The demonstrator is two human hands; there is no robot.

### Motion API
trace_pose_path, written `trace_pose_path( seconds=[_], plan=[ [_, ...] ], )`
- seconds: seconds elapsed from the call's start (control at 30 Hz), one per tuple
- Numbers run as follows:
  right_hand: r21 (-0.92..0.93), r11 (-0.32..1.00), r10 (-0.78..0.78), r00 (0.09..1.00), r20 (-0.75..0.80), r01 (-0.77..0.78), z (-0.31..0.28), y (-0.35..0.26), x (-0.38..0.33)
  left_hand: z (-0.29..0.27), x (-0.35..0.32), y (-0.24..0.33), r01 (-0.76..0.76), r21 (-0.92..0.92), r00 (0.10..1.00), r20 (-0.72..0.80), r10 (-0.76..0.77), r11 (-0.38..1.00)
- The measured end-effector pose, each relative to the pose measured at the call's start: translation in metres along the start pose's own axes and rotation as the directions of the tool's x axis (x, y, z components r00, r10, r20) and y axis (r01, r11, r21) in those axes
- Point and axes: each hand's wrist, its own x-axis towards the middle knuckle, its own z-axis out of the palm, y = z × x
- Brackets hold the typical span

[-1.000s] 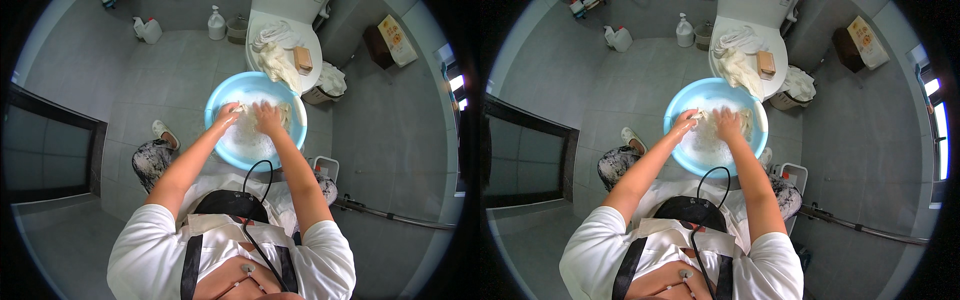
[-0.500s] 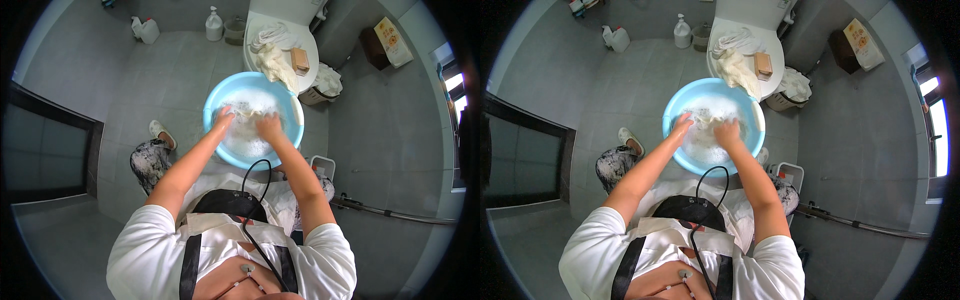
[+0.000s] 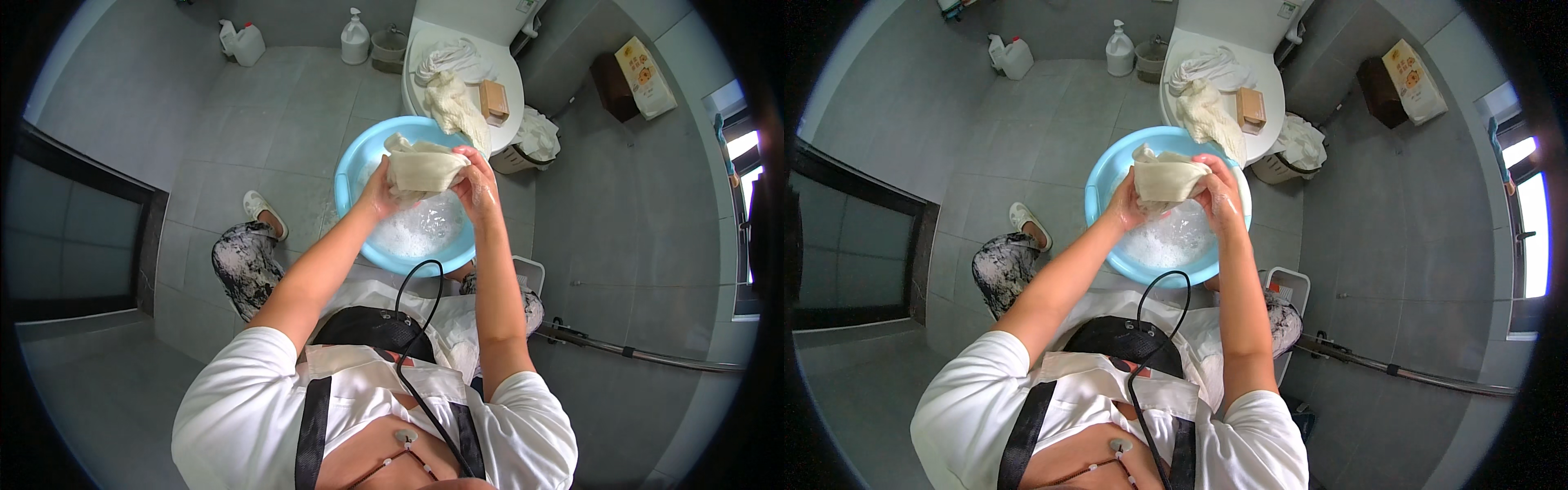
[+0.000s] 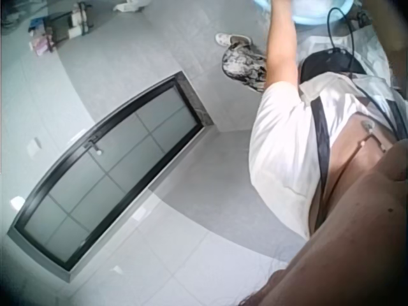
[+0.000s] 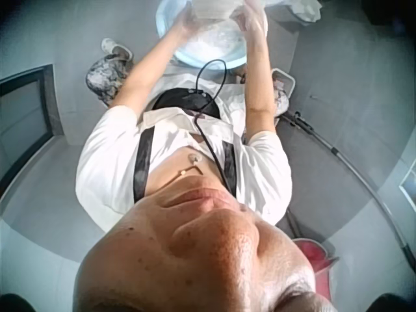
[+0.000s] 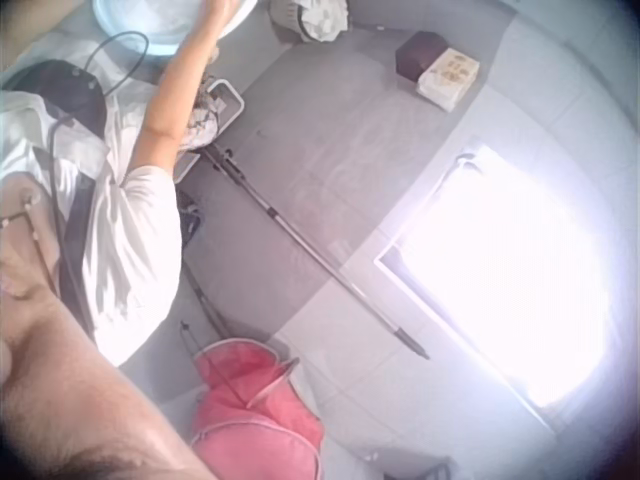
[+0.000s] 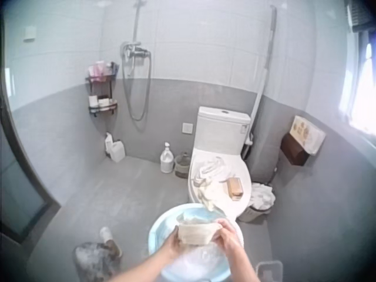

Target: The person washes white fabric by hand in a blue basin filled with soapy water. They rub the cloth against itself, squeeze it, and rotate it throughout the process.

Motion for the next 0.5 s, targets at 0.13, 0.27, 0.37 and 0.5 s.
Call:
trace_pose_path(
  seconds=[0.13,0.27,0.37,0.5],
  plan=[
    [0.154,0.988,0.015,0.981,-0.194,0.016,-0.026,0.041,0.002,-0.020,0.028,-0.007,-0.074,-0.106,0.994,0.074,0.082,0.992],
    [-0.750,0.653,-0.349,0.921,-0.171,0.108,-0.025,0.062,-0.003,-0.019,0.039,-0.015,-0.129,-0.025,0.986,-0.112,0.126,0.991],
    [-0.845,0.473,-0.476,0.880,-0.007,0.249,0.004,0.066,-0.018,0.004,0.026,-0.015,-0.129,-0.031,0.982,-0.144,0.123,0.991],
    [-0.903,0.346,-0.453,0.888,0.076,0.254,0.014,0.056,-0.019,0.032,0.015,-0.017,-0.139,-0.019,0.983,-0.126,0.135,0.990]
  ],
)
